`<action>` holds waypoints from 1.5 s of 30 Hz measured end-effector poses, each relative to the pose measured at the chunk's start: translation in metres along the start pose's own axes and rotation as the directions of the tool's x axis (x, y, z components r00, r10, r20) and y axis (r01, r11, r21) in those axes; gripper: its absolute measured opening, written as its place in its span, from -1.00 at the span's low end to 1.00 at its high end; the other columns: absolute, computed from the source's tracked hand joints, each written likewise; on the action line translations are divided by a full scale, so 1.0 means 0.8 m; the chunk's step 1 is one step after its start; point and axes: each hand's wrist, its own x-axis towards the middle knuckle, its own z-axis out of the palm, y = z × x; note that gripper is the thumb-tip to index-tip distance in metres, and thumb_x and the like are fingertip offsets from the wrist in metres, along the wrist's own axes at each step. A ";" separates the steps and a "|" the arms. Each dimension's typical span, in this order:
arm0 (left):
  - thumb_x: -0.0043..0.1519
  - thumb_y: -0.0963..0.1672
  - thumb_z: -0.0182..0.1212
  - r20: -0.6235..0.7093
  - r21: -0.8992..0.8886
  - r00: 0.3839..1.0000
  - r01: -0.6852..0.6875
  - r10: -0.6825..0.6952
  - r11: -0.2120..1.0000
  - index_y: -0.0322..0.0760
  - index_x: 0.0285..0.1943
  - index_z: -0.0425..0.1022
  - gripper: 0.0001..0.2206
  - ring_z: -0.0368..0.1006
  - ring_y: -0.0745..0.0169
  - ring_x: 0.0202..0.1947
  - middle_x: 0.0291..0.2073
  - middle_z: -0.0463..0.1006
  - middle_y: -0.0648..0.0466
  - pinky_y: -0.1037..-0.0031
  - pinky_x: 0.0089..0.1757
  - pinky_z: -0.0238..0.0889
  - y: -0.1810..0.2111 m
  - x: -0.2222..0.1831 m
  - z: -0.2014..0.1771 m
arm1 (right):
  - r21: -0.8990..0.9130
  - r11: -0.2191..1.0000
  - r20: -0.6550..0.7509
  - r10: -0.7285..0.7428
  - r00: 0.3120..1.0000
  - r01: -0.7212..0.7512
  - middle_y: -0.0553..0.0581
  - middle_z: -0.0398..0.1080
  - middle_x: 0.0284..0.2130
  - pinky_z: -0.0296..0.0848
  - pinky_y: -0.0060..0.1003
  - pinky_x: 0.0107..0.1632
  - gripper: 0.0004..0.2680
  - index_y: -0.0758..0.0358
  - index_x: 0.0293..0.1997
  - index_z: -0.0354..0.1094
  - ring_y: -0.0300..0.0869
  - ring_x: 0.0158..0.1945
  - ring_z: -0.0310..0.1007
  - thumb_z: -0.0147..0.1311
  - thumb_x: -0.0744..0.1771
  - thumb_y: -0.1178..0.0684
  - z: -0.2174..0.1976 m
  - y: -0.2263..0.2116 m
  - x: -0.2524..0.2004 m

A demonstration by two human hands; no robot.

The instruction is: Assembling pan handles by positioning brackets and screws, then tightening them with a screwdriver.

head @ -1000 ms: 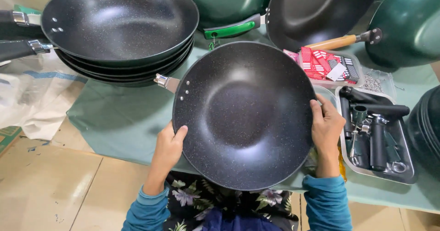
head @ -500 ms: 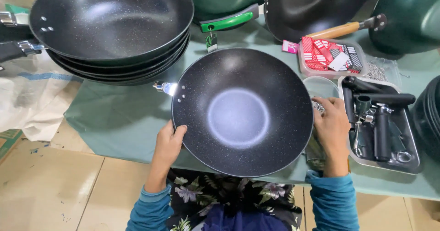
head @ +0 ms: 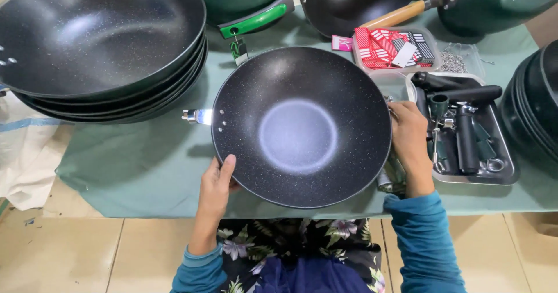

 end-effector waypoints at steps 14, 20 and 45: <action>0.29 0.08 -0.22 0.900 0.002 0.407 0.359 -0.158 0.933 -0.44 0.26 0.43 -0.41 0.58 -0.13 0.03 0.03 0.59 -0.27 0.27 -0.03 0.54 -0.103 -0.072 0.076 | -0.354 0.853 0.137 0.452 0.881 -0.382 0.17 0.56 -0.01 0.51 -0.07 -0.04 -0.79 0.18 0.13 0.53 0.00 -0.05 0.55 -0.01 0.42 0.07 -0.147 -0.072 -0.129; 0.41 -0.15 -0.06 0.914 -0.054 0.399 -0.066 0.076 0.996 -0.27 0.37 0.35 -0.66 0.39 0.19 0.17 0.19 0.45 -0.05 0.37 0.15 0.34 -0.098 -0.069 0.216 | -0.469 0.772 0.134 0.541 0.830 -0.428 0.15 0.46 0.01 0.51 0.05 -0.13 -0.72 -0.05 0.29 0.37 0.05 -0.02 0.46 0.01 0.40 -0.04 -0.122 -0.065 -0.170; 0.25 -0.36 -0.09 0.868 -0.074 0.373 -0.556 0.328 0.828 -0.34 0.44 0.11 -0.49 -0.33 -0.45 0.59 0.57 -0.22 -0.46 -0.21 0.41 -0.44 -0.151 -0.051 0.288 | 0.439 0.689 -0.051 0.660 0.750 -0.576 0.20 0.34 -0.21 0.23 -0.35 -0.23 -0.77 0.11 0.37 0.35 -0.16 -0.34 0.23 -0.06 0.52 0.02 -0.222 0.090 -0.278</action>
